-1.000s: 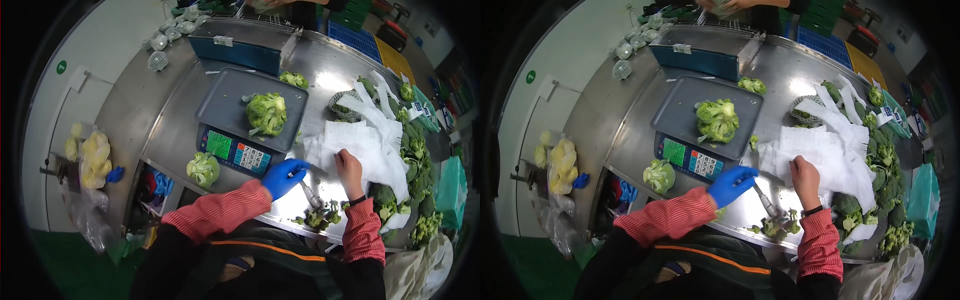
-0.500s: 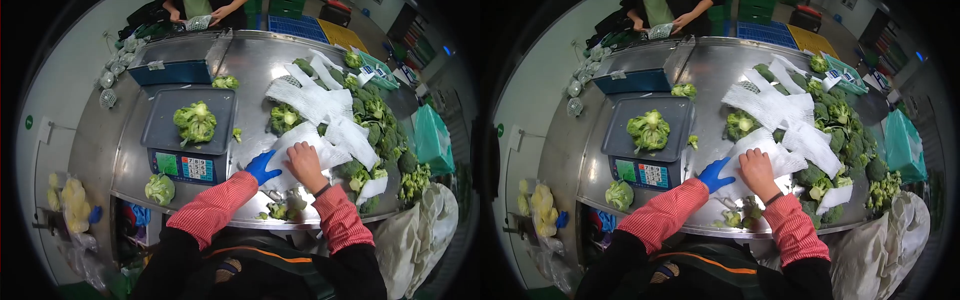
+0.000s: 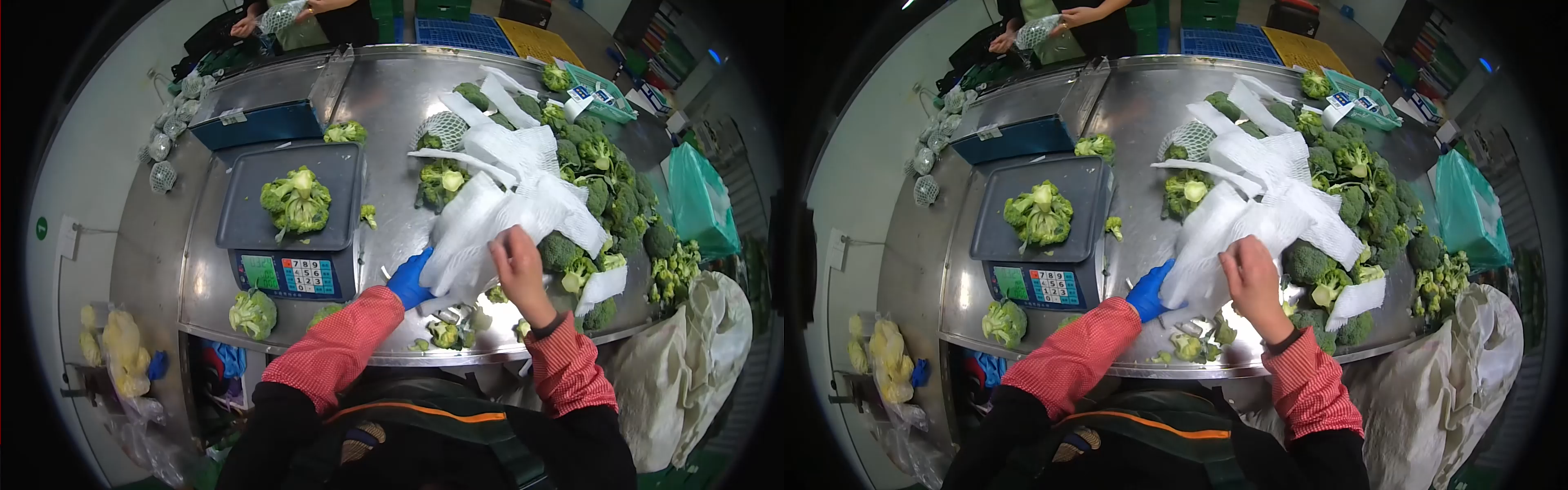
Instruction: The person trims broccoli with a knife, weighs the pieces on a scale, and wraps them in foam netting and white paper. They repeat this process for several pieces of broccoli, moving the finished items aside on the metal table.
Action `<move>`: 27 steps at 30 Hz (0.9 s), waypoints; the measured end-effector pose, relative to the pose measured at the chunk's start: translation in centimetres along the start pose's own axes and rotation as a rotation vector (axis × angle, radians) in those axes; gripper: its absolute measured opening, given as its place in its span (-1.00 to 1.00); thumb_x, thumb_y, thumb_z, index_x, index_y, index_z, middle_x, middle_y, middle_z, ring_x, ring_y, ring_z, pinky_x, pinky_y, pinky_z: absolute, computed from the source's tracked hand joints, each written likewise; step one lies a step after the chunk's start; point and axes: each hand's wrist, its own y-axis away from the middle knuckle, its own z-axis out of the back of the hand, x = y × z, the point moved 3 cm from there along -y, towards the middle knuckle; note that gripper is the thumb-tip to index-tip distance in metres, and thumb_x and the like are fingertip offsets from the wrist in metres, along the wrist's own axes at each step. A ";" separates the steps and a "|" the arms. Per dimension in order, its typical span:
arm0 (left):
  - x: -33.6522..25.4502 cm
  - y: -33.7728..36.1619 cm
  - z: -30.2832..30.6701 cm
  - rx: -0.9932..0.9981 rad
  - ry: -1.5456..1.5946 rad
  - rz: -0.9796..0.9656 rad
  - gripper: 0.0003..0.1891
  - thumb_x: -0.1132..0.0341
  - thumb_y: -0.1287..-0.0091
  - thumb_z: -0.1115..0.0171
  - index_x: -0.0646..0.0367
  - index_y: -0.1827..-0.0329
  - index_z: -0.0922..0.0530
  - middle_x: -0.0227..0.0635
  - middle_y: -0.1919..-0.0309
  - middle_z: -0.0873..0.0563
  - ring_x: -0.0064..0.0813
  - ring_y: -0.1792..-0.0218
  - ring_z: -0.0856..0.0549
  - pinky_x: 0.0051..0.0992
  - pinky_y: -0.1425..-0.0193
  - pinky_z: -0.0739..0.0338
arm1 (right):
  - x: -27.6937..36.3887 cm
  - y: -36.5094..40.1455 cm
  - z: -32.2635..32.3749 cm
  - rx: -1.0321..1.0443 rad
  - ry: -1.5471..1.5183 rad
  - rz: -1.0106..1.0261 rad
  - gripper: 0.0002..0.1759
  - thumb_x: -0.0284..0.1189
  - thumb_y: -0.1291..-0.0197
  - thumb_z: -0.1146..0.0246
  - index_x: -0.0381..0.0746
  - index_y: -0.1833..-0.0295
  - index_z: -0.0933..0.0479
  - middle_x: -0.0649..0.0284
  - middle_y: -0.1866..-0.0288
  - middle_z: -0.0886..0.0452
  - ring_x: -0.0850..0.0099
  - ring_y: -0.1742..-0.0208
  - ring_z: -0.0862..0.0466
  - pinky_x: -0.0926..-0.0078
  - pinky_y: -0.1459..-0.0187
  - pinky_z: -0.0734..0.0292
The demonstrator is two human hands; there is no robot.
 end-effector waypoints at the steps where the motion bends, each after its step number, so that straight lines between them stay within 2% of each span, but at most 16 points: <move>1: 0.2 0.2 0.0 0.015 0.044 0.031 0.09 -0.12 0.08 -0.50 0.23 -0.44 -0.12 0.05 -0.24 -0.39 -0.05 -0.25 -0.43 -0.27 -0.32 -0.33 | 0.2 -0.3 0.9 -0.048 -0.049 -0.041 -0.80 -0.45 -0.18 -0.22 -0.30 0.34 -0.36 0.09 0.44 -0.42 0.11 0.38 -0.46 0.29 0.32 -0.37; 3: 0.0 0.6 0.3 0.045 0.128 0.092 0.14 -0.14 0.10 -0.49 0.22 -0.47 -0.07 0.09 -0.27 -0.35 -0.01 -0.29 -0.39 -0.25 -0.37 -0.28 | 0.5 -1.0 2.7 -0.181 -0.271 -0.212 -0.79 -0.42 -0.25 -0.18 -0.32 0.34 -0.36 0.07 0.47 -0.41 0.16 0.44 -0.45 0.32 0.35 -0.36; 4: -2.2 1.2 1.9 0.070 0.171 0.171 0.14 -0.11 0.09 -0.51 0.28 -0.46 -0.06 0.10 -0.29 -0.32 -0.05 -0.30 -0.38 -0.24 -0.38 -0.26 | 1.1 -1.3 3.6 -0.220 -0.166 -0.221 -0.79 -0.42 -0.24 -0.19 -0.31 0.35 -0.36 0.07 0.49 -0.41 0.15 0.44 -0.46 0.31 0.36 -0.37; 7: -4.1 2.4 3.5 -0.205 0.207 0.043 0.11 -0.06 0.08 -0.53 0.31 -0.44 -0.09 0.07 -0.29 -0.33 -0.06 -0.29 -0.39 -0.22 -0.38 -0.25 | 3.1 -1.1 3.5 -0.228 0.120 -0.136 -0.79 -0.41 -0.21 -0.22 -0.26 0.38 -0.36 0.10 0.52 -0.43 0.14 0.46 -0.49 0.28 0.39 -0.38; 8: -5.8 2.9 4.5 -0.139 0.231 -0.070 -0.06 0.06 -0.08 -0.46 0.31 -0.42 -0.13 -0.04 -0.28 -0.36 -0.19 -0.25 -0.43 -0.28 -0.34 -0.30 | 3.9 -0.7 2.9 -0.208 0.207 -0.092 -0.78 -0.41 -0.20 -0.23 -0.25 0.39 -0.36 0.11 0.53 -0.44 0.13 0.46 -0.50 0.27 0.40 -0.39; 11: -9.6 3.9 5.5 -0.186 0.905 -0.154 -0.30 0.26 -0.23 -0.35 0.32 -0.36 -0.22 -0.17 -0.20 -0.46 -0.38 -0.18 -0.49 -0.43 -0.27 -0.37 | 5.9 1.0 -0.2 -0.067 0.260 -0.057 -0.78 -0.37 -0.15 -0.27 -0.20 0.40 -0.38 0.16 0.56 -0.46 0.17 0.51 -0.53 0.23 0.48 -0.40; 12: -9.7 3.2 6.2 -0.288 0.955 -0.081 -0.47 0.39 -0.31 -0.24 0.35 -0.30 -0.30 -0.25 -0.11 -0.55 -0.52 -0.11 -0.52 -0.54 -0.20 -0.41 | 6.2 1.6 -1.1 0.024 0.176 -0.058 -0.77 -0.36 -0.13 -0.28 -0.20 0.41 -0.38 0.18 0.58 -0.46 0.17 0.53 -0.53 0.24 0.50 -0.40; 13: -9.3 3.0 7.0 -0.269 0.939 -0.008 -0.48 0.39 -0.32 -0.24 0.35 -0.30 -0.31 -0.25 -0.10 -0.56 -0.52 -0.10 -0.53 -0.55 -0.19 -0.42 | 6.5 2.1 -1.8 0.114 0.093 -0.058 -0.76 -0.34 -0.11 -0.30 -0.19 0.42 -0.38 0.19 0.60 -0.45 0.18 0.55 -0.53 0.25 0.51 -0.41; 14: -8.6 3.0 7.9 -0.251 0.925 0.068 -0.49 0.39 -0.32 -0.23 0.36 -0.29 -0.32 -0.26 -0.08 -0.57 -0.53 -0.09 -0.54 -0.56 -0.18 -0.42 | 6.3 2.6 -2.2 0.326 -0.007 -0.165 -0.71 -0.27 -0.07 -0.34 -0.21 0.29 -0.43 0.16 0.50 -0.48 0.19 0.45 -0.55 0.31 0.43 -0.45; 16: -7.0 3.5 8.4 -0.195 0.892 0.173 -0.48 0.38 -0.31 -0.24 0.36 -0.30 -0.31 -0.24 -0.10 -0.57 -0.51 -0.08 -0.55 -0.55 -0.17 -0.43 | 6.6 1.3 -1.2 0.142 -0.005 -0.052 -0.60 -0.22 -0.04 -0.37 -0.23 0.15 -0.43 0.14 0.40 -0.47 0.19 0.36 -0.55 0.33 0.34 -0.46; 17: -6.8 3.7 8.4 -0.124 0.836 0.155 -0.46 0.37 -0.31 -0.25 0.35 -0.31 -0.31 -0.22 -0.11 -0.56 -0.50 -0.08 -0.55 -0.54 -0.17 -0.43 | 6.8 0.4 -0.6 0.053 -0.006 0.004 -0.54 -0.19 -0.02 -0.38 -0.24 0.09 -0.43 0.13 0.35 -0.47 0.19 0.31 -0.55 0.35 0.30 -0.46; 18: -7.0 4.1 8.7 -0.059 0.780 0.142 -0.45 0.36 -0.30 -0.26 0.34 -0.31 -0.30 -0.21 -0.12 -0.56 -0.49 -0.08 -0.55 -0.53 -0.18 -0.43 | 7.2 -0.6 -0.1 0.093 -0.027 -0.030 -0.38 -0.15 0.03 -0.41 -0.26 -0.06 -0.37 0.11 0.25 -0.44 0.20 0.21 -0.53 0.34 0.21 -0.46; 19: -7.0 4.6 9.0 0.001 0.724 0.133 -0.44 0.35 -0.29 -0.26 0.34 -0.32 -0.30 -0.20 -0.13 -0.55 -0.48 -0.08 -0.55 -0.53 -0.18 -0.43 | 7.4 -1.3 -0.5 0.119 -0.070 -0.043 -0.44 -0.20 -0.01 -0.39 -0.25 -0.05 -0.40 0.14 0.28 -0.44 0.23 0.28 -0.53 0.37 0.22 -0.46; 21: -6.5 5.2 9.2 0.059 0.723 0.189 -0.45 0.31 -0.28 -0.27 0.31 -0.29 -0.32 -0.19 -0.13 -0.55 -0.44 -0.06 -0.57 -0.51 -0.17 -0.44 | 6.7 -1.3 -3.0 0.332 -0.228 -0.125 -0.53 -0.28 -0.07 -0.36 -0.28 -0.03 -0.43 0.15 0.30 -0.47 0.33 0.33 -0.53 0.49 0.22 -0.45; 23: -7.7 6.4 10.1 0.243 1.244 0.201 -0.59 0.32 -0.31 -0.21 0.26 -0.19 -0.41 -0.26 -0.04 -0.60 -0.52 -0.01 -0.59 -0.53 -0.11 -0.47 | 6.2 -0.4 -5.6 0.365 -0.403 -0.234 -0.65 -0.33 -0.14 -0.32 -0.30 0.04 -0.46 0.21 0.32 -0.51 0.45 0.34 -0.51 0.55 0.25 -0.43; 27: -5.8 8.3 10.1 0.119 1.486 0.339 -0.63 0.30 -0.32 -0.16 0.22 -0.15 -0.43 -0.29 0.05 -0.61 -0.51 0.04 -0.62 -0.52 -0.11 -0.48 | 7.6 1.0 -9.2 0.339 -0.988 -0.535 -0.77 -0.37 -0.25 -0.26 -0.34 0.19 -0.50 0.36 0.38 -0.55 0.63 0.35 -0.45 0.62 0.32 -0.38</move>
